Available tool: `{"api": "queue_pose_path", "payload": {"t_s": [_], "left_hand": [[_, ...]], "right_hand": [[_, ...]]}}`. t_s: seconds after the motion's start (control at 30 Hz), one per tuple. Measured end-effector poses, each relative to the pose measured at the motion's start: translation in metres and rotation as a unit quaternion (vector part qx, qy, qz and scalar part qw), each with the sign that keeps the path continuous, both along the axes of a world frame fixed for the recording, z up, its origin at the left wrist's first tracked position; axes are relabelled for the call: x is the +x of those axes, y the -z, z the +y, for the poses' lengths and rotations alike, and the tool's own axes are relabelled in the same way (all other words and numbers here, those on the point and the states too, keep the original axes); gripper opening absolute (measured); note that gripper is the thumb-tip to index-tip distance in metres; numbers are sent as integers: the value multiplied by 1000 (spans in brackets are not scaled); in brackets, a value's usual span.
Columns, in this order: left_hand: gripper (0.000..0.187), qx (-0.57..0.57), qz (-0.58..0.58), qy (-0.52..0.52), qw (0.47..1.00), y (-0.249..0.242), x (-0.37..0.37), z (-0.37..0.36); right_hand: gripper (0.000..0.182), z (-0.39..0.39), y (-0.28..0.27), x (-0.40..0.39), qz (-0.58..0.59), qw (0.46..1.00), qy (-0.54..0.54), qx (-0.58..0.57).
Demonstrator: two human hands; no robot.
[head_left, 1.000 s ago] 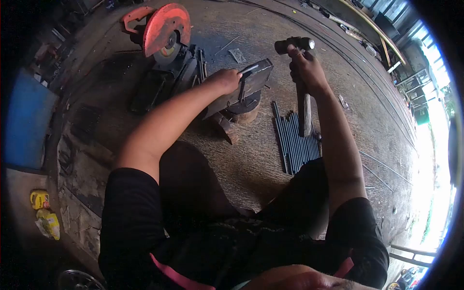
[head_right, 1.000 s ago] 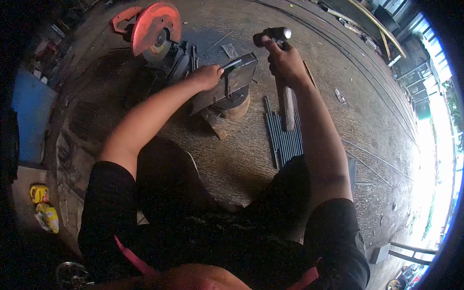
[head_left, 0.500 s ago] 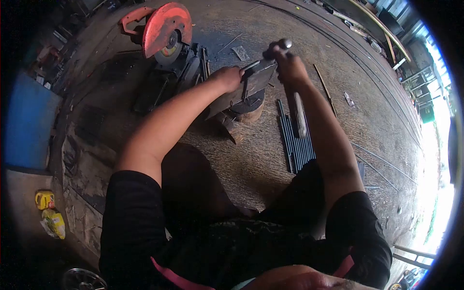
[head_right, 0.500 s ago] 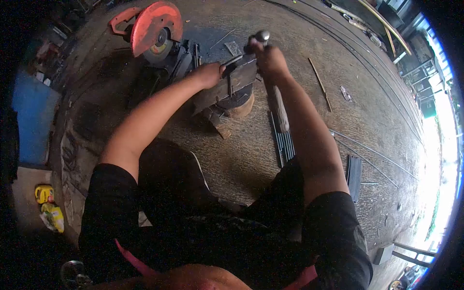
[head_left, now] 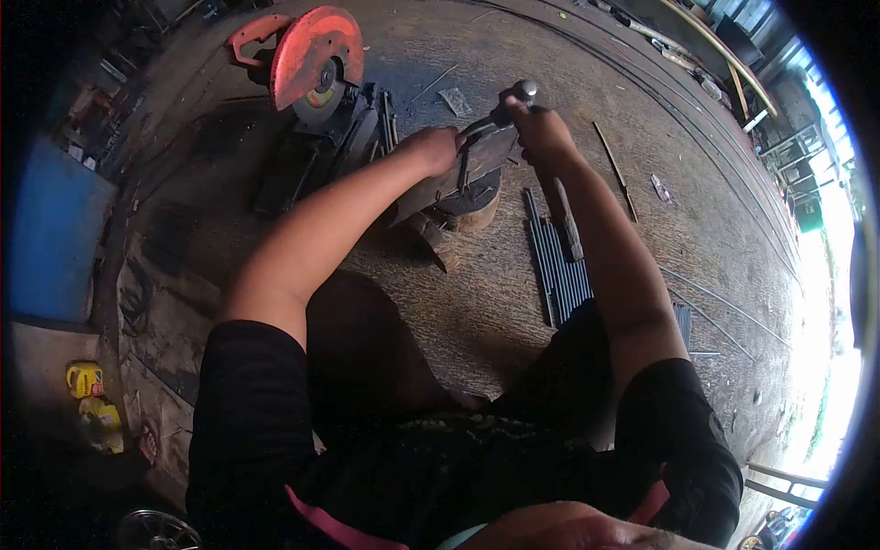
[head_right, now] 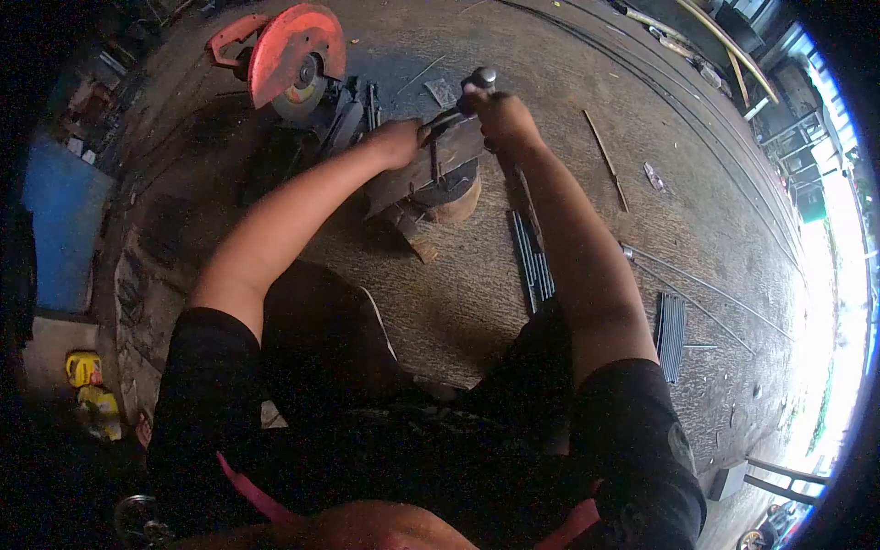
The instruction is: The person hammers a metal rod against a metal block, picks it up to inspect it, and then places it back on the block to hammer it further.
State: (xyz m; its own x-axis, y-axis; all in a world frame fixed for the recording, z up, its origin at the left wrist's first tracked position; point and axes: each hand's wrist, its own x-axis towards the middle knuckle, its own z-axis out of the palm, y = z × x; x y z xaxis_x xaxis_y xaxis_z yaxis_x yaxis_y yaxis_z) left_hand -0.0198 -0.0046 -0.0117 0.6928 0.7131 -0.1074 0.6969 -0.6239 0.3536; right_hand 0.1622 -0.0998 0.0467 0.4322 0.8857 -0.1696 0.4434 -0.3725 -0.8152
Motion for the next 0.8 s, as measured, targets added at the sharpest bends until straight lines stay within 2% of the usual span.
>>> {"api": "queue_pose_path", "payload": {"t_s": [0.07, 0.13, 0.23, 0.33, 0.37, 0.4, 0.43, 0.47, 0.5, 0.57, 0.6, 0.63, 0.7, 0.77, 0.8], "left_hand": [[41, 29, -5, 7, 1000, 3, 2, 2], [41, 21, -19, 15, 999, 2, 1, 3], [41, 8, -36, 11, 999, 6, 0, 3], [41, 1, -36, -2, 999, 8, 1, 5], [41, 0, -35, -3, 999, 9, 2, 4], [41, 0, -36, -2, 999, 10, 2, 5], [41, -7, -35, 6, 999, 13, 2, 6], [41, -12, -33, 15, 999, 12, 2, 7], [41, -6, -35, 16, 999, 7, 4, 9], [42, 2, -4, 14, 1000, 7, 6, 4], [42, 5, -5, 14, 1000, 4, 6, 3], [42, 16, -8, 2, 1000, 2, 5, 2], [42, 21, -10, -8, 1000, 3, 4, -1], [42, 52, -17, 11, 998, 0, 1, -2], [42, 50, -18, 10, 999, -3, 0, -4]], "right_hand": [[61, 3, -19, 4, -62, 994, 4, 85], [59, 0, -49, 3, -61, 973, 17, 221], [44, -9, -81, 0, 133, 907, -8, 399], [37, -5, -59, -8, 114, 911, 32, 396], [47, 9, -28, 4, 54, 935, 13, 351], [52, 15, -4, 6, -87, 977, 42, 192], [56, 3, 4, -7, -177, 975, -9, 135], [58, 8, 18, -3, -42, 999, -4, 27], [58, 8, 11, -3, -44, 998, -3, 34], [59, 3, 2, -4, 34, 999, 10, 15], [60, -3, -9, -8, 18, 998, 3, 62], [60, 0, -20, -5, 17, 998, 3, 64], [57, 3, -39, -1, -79, 978, 7, 193], [51, -11, -70, -14, 31, 946, 4, 323], [45, -14, -79, -18, 104, 930, 3, 353]]}}
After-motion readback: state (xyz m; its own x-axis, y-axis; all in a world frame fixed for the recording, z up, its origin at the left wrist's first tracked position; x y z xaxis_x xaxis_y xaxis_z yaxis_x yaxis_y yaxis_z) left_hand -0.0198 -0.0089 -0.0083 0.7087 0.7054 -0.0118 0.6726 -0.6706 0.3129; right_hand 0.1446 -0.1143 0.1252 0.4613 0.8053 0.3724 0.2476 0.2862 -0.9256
